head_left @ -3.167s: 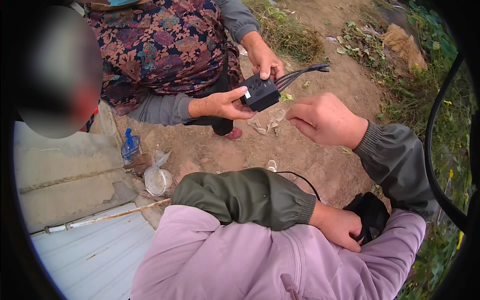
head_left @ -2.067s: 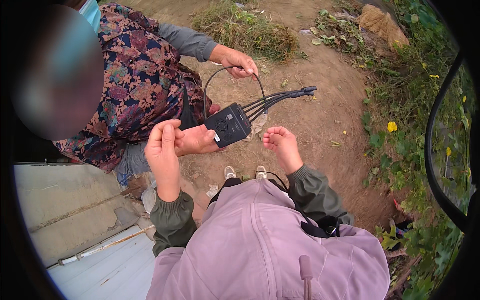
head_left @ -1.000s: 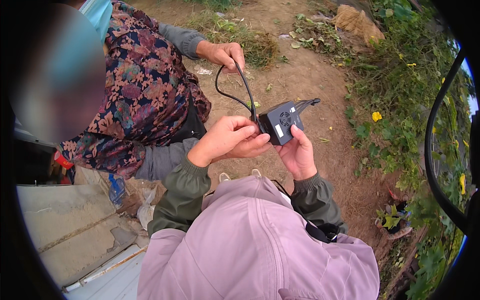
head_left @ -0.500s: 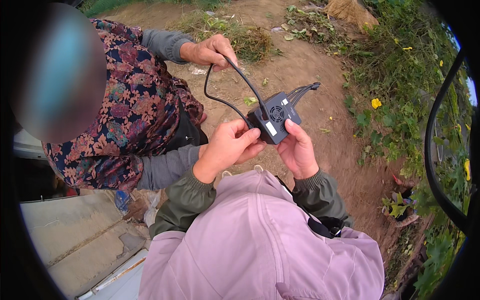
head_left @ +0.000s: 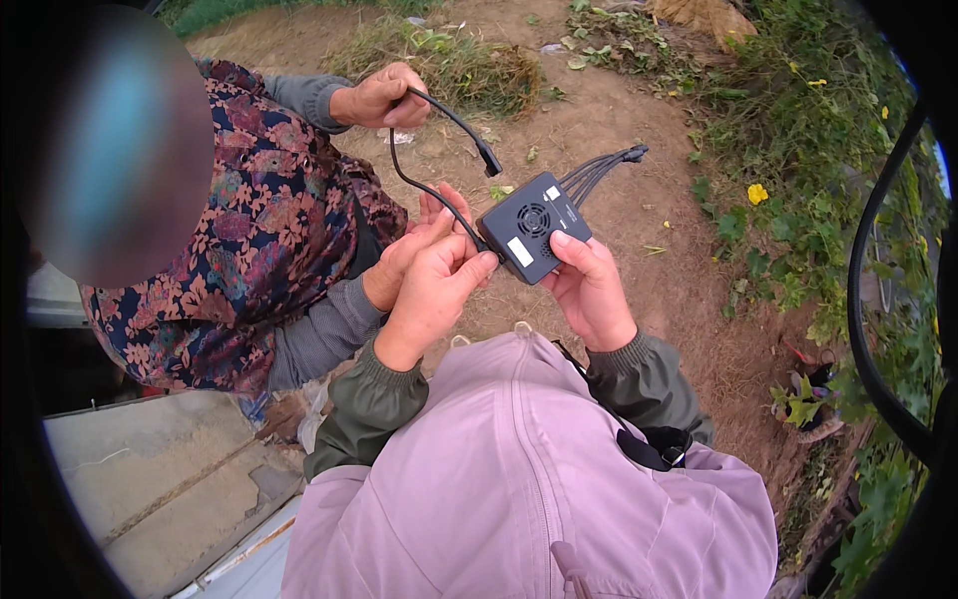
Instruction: The person holds a black mesh headstrap and a small black electronic device with wires. They manipulate the headstrap, threading a wire through it and adjusting the strap. Another person assists by holding the device and handing it over. The person then places the headstrap on their head.
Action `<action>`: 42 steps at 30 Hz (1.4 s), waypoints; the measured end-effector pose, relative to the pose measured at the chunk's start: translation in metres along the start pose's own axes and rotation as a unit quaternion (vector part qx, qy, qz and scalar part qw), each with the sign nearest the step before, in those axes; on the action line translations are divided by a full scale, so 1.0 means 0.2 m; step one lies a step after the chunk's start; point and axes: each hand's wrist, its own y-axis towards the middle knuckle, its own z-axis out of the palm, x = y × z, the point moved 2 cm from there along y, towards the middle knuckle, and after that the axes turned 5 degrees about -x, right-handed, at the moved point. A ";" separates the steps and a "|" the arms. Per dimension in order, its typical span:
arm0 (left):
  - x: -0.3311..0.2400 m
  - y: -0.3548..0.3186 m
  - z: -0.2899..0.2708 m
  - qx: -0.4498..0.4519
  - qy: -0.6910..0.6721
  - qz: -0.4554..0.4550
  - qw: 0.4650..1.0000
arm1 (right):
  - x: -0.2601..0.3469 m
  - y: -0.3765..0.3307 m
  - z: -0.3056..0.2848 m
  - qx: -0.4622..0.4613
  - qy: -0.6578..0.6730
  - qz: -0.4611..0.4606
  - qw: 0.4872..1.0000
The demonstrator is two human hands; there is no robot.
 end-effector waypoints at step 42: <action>-0.22 -0.11 -0.12 -0.183 0.316 0.084 0.927 | -0.18 0.27 -0.10 0.137 0.374 0.115 0.910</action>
